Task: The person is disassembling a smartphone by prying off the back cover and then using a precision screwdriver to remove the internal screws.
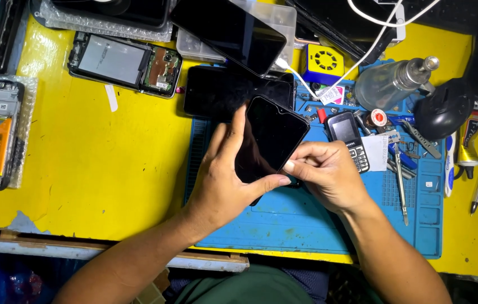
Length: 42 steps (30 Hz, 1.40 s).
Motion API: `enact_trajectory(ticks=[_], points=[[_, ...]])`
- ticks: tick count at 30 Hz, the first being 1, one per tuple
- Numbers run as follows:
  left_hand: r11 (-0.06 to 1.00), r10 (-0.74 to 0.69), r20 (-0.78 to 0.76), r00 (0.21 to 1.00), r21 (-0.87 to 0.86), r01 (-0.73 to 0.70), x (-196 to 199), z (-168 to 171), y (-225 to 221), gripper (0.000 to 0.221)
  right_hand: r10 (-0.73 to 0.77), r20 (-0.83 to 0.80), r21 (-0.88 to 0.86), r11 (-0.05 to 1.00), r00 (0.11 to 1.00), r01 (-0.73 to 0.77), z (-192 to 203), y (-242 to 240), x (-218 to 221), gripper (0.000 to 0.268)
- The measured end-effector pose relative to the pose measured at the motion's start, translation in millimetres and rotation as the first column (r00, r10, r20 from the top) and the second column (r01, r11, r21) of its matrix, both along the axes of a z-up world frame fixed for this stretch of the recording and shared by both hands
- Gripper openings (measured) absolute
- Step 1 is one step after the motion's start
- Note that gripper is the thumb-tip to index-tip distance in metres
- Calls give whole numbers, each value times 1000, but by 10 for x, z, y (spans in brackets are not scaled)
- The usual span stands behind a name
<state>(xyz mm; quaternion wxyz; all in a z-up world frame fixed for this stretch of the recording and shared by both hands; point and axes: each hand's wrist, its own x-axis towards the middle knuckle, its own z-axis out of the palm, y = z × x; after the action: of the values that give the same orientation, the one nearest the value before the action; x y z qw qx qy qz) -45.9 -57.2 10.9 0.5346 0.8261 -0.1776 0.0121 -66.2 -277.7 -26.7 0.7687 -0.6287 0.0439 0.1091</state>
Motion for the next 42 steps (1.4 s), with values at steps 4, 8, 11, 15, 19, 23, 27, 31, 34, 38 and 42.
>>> enact_trajectory(ticks=[4,8,11,15,19,23,27,31,34,38,42], points=[[1000,11,4,1000,13,-11,-11,-34,-5,118,5,-9,2,1000,1000,-5,0,-3,-2,3],[1000,12,-2,1000,25,-12,-18,-33,-2,118,15,-7,5,1000,1000,-15,34,7,6,3],[1000,11,7,1000,24,-12,-16,11,-7,119,8,2,-58,998,1000,-8,-4,-4,-3,5],[999,19,5,1000,39,-19,-22,-15,-5,118,17,-8,-35,999,1000,-17,15,0,3,4],[999,23,6,1000,35,-24,-31,-7,-6,118,16,-4,-9,1000,1000,-16,-5,-6,0,4],[998,29,8,1000,47,-30,-39,-11,-11,119,19,-15,-21,1000,1000,-19,-2,-5,2,5],[999,33,20,999,39,-33,-61,3,-15,116,38,-7,-16,999,999,-38,-3,-21,6,6],[1000,7,34,999,28,-8,-27,86,17,116,29,11,-20,999,1000,-29,41,2,-6,6],[998,-68,2,998,-4,68,18,203,81,117,40,93,-93,995,995,-31,144,4,-50,6],[756,-514,-331,792,-611,236,88,252,157,115,35,224,-15,999,974,-33,304,15,-89,7],[320,-712,-217,668,-947,33,34,-285,-2,68,-132,339,115,989,932,98,139,81,-41,11]])
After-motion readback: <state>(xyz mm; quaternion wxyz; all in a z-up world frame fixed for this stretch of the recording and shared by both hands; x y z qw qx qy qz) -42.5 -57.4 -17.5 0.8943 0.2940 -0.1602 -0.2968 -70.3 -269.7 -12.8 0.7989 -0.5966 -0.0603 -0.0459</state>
